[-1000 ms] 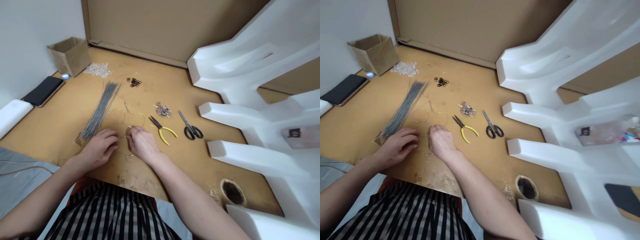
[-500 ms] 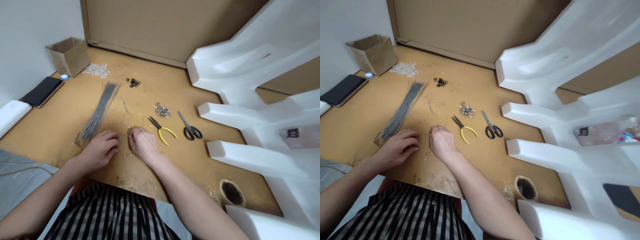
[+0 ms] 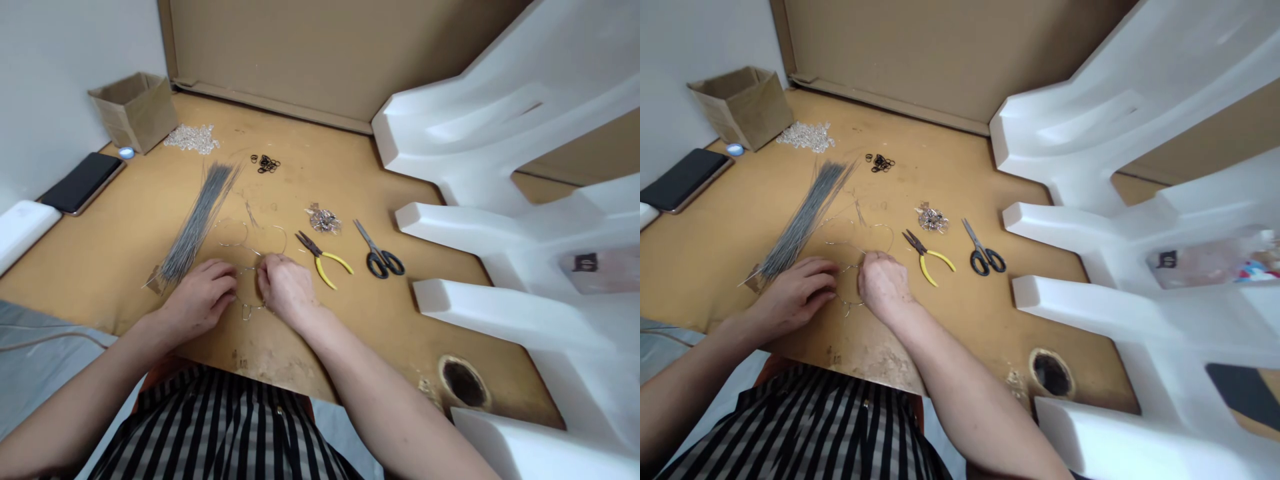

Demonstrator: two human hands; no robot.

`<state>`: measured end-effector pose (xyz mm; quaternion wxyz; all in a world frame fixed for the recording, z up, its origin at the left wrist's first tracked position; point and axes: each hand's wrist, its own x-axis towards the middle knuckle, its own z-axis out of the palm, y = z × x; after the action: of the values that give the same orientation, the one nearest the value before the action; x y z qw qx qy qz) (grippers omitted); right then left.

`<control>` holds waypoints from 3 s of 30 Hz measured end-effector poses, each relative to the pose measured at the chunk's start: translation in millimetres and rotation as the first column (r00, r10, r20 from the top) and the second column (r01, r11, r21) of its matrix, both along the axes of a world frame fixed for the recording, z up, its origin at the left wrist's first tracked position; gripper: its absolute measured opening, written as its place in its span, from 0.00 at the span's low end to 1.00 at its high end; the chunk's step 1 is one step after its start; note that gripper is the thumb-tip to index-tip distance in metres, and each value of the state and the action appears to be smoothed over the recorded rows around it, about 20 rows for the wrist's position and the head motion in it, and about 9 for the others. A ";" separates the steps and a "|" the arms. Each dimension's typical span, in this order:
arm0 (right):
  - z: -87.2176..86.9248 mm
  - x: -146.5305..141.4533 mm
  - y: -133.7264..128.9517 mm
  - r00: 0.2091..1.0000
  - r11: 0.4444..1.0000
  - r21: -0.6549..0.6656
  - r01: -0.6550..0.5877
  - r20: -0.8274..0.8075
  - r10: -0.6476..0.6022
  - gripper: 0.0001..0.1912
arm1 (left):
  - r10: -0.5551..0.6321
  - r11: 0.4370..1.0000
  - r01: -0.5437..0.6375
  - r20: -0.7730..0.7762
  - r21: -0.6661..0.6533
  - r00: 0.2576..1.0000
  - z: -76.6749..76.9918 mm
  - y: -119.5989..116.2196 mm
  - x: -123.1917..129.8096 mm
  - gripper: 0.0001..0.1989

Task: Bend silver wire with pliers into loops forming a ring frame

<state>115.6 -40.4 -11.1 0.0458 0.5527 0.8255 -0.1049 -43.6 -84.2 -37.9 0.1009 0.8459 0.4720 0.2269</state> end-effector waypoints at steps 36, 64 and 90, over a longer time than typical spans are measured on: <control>9.6 49.7 18.8 0.902 0.994 -0.088 -0.072 -0.430 0.027 0.04 | 0.010 1.000 -0.008 -0.047 0.025 0.999 4.9 13.4 7.1 0.08; -5.5 40.3 20.6 0.898 0.976 -0.214 -0.027 -0.435 -0.070 0.06 | -0.005 1.000 0.006 -0.032 0.026 0.999 -2.0 13.1 5.7 0.09; -14.8 40.3 22.1 0.876 0.982 -0.080 -0.170 -0.468 0.113 0.14 | -0.107 0.977 0.071 -0.177 -0.199 0.978 4.9 18.0 14.6 0.24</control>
<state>155.9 -18.4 -25.9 -0.1113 0.4463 0.8431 -0.2784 -29.1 -66.2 -33.0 0.1473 0.8701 0.4605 0.0955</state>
